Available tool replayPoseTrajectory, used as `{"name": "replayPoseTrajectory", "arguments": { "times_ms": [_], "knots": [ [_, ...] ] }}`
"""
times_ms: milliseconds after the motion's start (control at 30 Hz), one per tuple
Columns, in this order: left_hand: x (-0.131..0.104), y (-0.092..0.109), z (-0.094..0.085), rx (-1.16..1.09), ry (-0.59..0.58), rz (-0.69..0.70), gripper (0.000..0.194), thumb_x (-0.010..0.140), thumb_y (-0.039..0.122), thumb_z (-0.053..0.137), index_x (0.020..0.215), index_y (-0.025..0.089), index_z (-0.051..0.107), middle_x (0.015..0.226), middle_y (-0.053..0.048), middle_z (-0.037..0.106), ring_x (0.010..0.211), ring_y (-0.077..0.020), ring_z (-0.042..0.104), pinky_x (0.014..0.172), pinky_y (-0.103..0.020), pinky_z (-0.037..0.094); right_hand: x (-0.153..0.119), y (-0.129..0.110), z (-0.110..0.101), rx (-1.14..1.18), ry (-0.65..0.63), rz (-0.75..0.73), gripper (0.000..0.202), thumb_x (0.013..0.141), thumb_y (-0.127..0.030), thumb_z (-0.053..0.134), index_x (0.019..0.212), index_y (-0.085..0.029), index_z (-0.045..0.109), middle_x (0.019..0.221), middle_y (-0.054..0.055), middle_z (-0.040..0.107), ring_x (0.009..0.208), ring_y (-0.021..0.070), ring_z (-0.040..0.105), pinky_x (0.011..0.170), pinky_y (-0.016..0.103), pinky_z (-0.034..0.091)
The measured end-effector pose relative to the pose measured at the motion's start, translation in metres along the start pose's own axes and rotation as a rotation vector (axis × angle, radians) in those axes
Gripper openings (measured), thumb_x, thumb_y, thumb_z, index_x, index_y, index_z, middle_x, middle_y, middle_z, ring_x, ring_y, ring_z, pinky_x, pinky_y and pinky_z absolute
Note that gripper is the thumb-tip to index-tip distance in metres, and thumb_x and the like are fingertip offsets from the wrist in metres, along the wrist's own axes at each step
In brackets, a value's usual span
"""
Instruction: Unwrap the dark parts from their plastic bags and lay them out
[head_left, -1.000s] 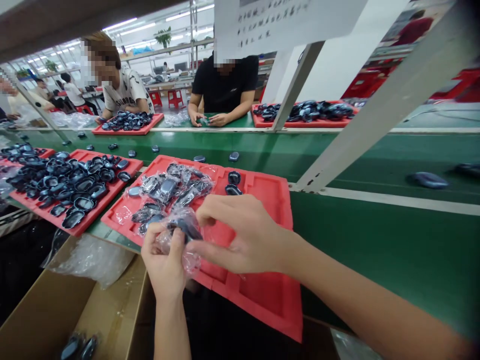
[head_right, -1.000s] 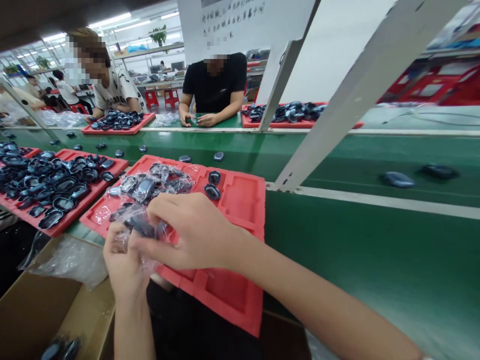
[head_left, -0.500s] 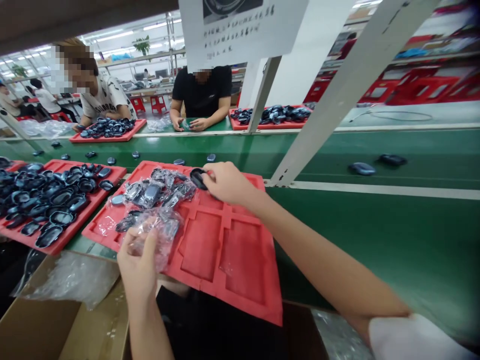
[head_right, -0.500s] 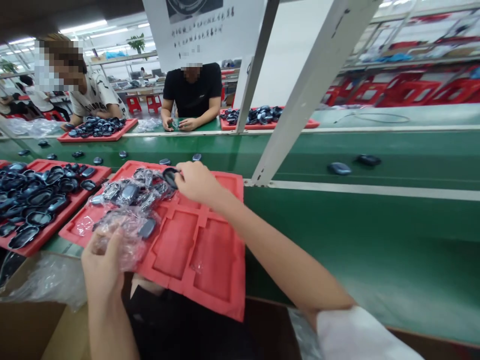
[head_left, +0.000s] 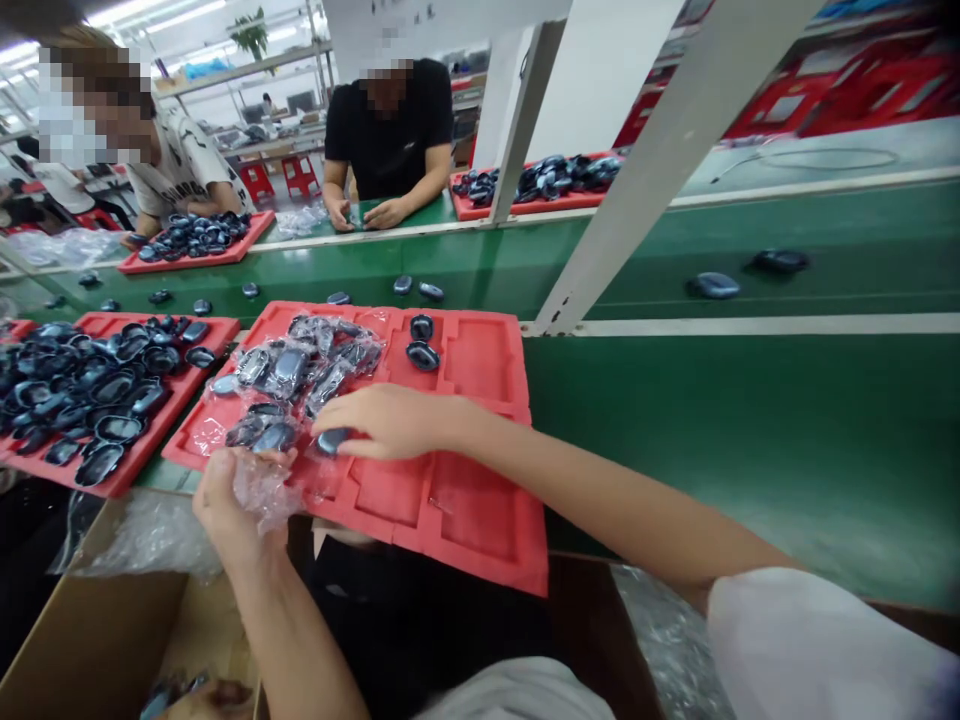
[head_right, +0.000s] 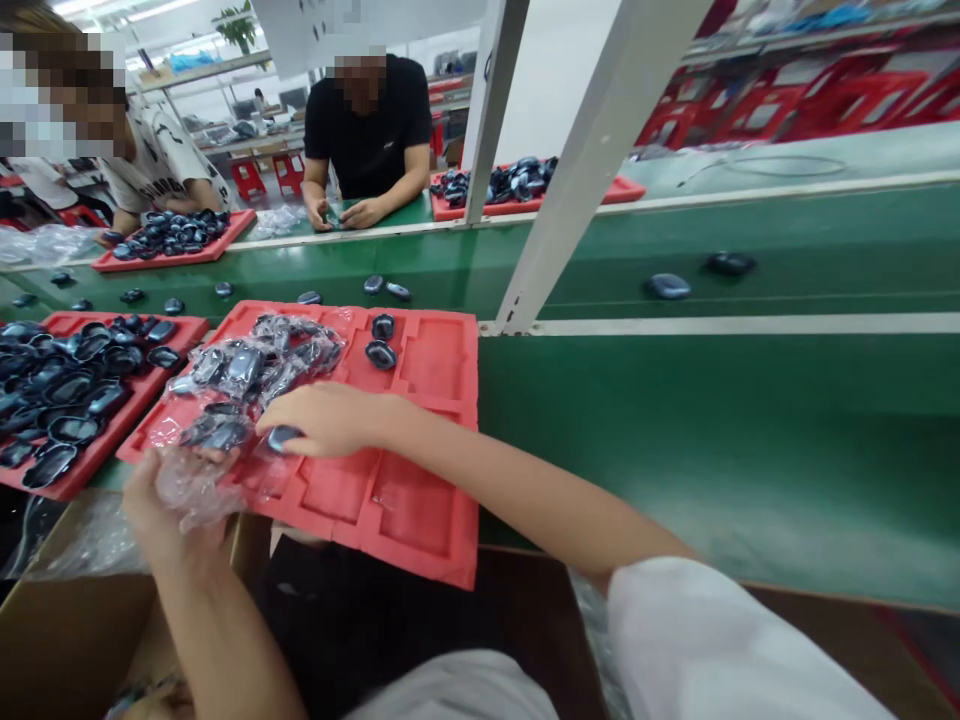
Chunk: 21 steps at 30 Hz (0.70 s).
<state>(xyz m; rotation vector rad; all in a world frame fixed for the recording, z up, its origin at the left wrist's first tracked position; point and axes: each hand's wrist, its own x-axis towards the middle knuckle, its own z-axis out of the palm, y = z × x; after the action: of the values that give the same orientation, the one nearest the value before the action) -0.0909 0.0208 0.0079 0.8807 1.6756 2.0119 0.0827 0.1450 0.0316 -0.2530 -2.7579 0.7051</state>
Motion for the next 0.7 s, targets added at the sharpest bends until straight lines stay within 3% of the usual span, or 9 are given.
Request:
{"name": "replayPoseTrajectory", "arguments": {
  "times_ms": [67, 167, 267, 367, 500, 567, 633, 700],
  "knots": [
    [-0.002, 0.006, 0.004, -0.108, 0.039, -0.058, 0.040, 0.079, 0.050, 0.071, 0.068, 0.021, 0.047, 0.052, 0.009, 0.043, 0.051, -0.0158, 0.061, 0.062, -0.038, 0.061, 0.007, -0.003, 0.023, -0.163, -0.043, 0.056, 0.038, 0.098, -0.023, 0.064, 0.135, -0.013, 0.059, 0.137, 0.014, 0.065, 0.111, 0.0260, 0.065, 0.085, 0.037, 0.053],
    [-0.006, 0.013, 0.008, -0.019, 0.055, 0.020, 0.037, 0.072, 0.046, 0.083, 0.090, 0.020, 0.063, 0.056, 0.009, 0.053, 0.048, -0.0141, 0.059, 0.053, -0.030, 0.056, 0.011, 0.000, 0.036, -0.243, -0.037, 0.103, 0.038, 0.103, -0.026, 0.058, 0.138, -0.011, 0.056, 0.134, 0.018, 0.063, 0.108, 0.0287, 0.066, 0.081, 0.039, 0.054],
    [-0.010, 0.014, 0.004, 0.113, 0.032, 0.073, 0.044, 0.075, 0.045, 0.084, 0.107, 0.018, 0.072, 0.062, 0.006, 0.059, 0.045, -0.0091, 0.051, 0.047, -0.023, 0.048, 0.007, 0.001, 0.021, 0.116, 0.123, 0.093, 0.041, 0.108, -0.030, 0.047, 0.145, -0.012, 0.048, 0.129, 0.015, 0.065, 0.106, 0.0232, 0.066, 0.088, 0.037, 0.054],
    [-0.013, 0.008, 0.001, 0.128, -0.111, 0.019, 0.046, 0.075, 0.046, 0.085, 0.111, 0.019, 0.074, 0.057, 0.007, 0.054, 0.041, -0.0072, 0.043, 0.041, -0.019, 0.038, 0.000, -0.005, -0.003, 0.549, 0.279, 0.118, 0.037, 0.111, -0.031, 0.036, 0.143, -0.015, 0.046, 0.119, 0.009, 0.067, 0.102, 0.0171, 0.064, 0.089, 0.032, 0.053],
    [-0.022, 0.000, 0.009, 0.133, -0.190, 0.048, 0.044, 0.073, 0.049, 0.084, 0.105, 0.018, 0.077, 0.070, 0.001, 0.066, 0.055, -0.0116, 0.057, 0.053, -0.022, 0.049, -0.004, -0.020, -0.019, 0.779, 0.260, 0.166, 0.032, 0.110, -0.035, 0.039, 0.133, -0.019, 0.054, 0.109, 0.005, 0.065, 0.087, 0.0134, 0.060, 0.073, 0.025, 0.050],
    [-0.027, 0.000, 0.016, 0.127, -0.141, 0.066, 0.037, 0.074, 0.046, 0.083, 0.096, 0.017, 0.078, 0.073, 0.000, 0.068, 0.060, -0.0130, 0.060, 0.058, -0.022, 0.052, -0.005, -0.027, -0.019, 0.752, 0.240, 0.209, 0.033, 0.109, -0.038, 0.039, 0.130, -0.018, 0.055, 0.086, 0.000, 0.062, 0.069, 0.0119, 0.054, 0.061, 0.024, 0.044],
    [-0.030, 0.002, 0.021, 0.122, -0.088, 0.055, 0.030, 0.075, 0.041, 0.084, 0.090, 0.016, 0.078, 0.070, 0.000, 0.067, 0.060, -0.0124, 0.060, 0.058, -0.022, 0.051, -0.007, -0.033, -0.018, 0.582, 0.295, 0.251, 0.033, 0.109, -0.038, 0.039, 0.127, -0.017, 0.055, 0.069, -0.004, 0.056, 0.059, 0.0120, 0.048, 0.057, 0.025, 0.038],
    [-0.032, 0.006, 0.023, 0.129, -0.053, 0.041, 0.026, 0.076, 0.038, 0.083, 0.089, 0.017, 0.078, 0.071, 0.000, 0.068, 0.062, -0.0131, 0.061, 0.060, -0.022, 0.053, -0.010, -0.036, -0.019, 0.350, 0.364, 0.234, 0.031, 0.107, -0.036, 0.042, 0.125, -0.015, 0.056, 0.071, -0.002, 0.060, 0.061, 0.0132, 0.051, 0.062, 0.026, 0.038]
  ]
}}
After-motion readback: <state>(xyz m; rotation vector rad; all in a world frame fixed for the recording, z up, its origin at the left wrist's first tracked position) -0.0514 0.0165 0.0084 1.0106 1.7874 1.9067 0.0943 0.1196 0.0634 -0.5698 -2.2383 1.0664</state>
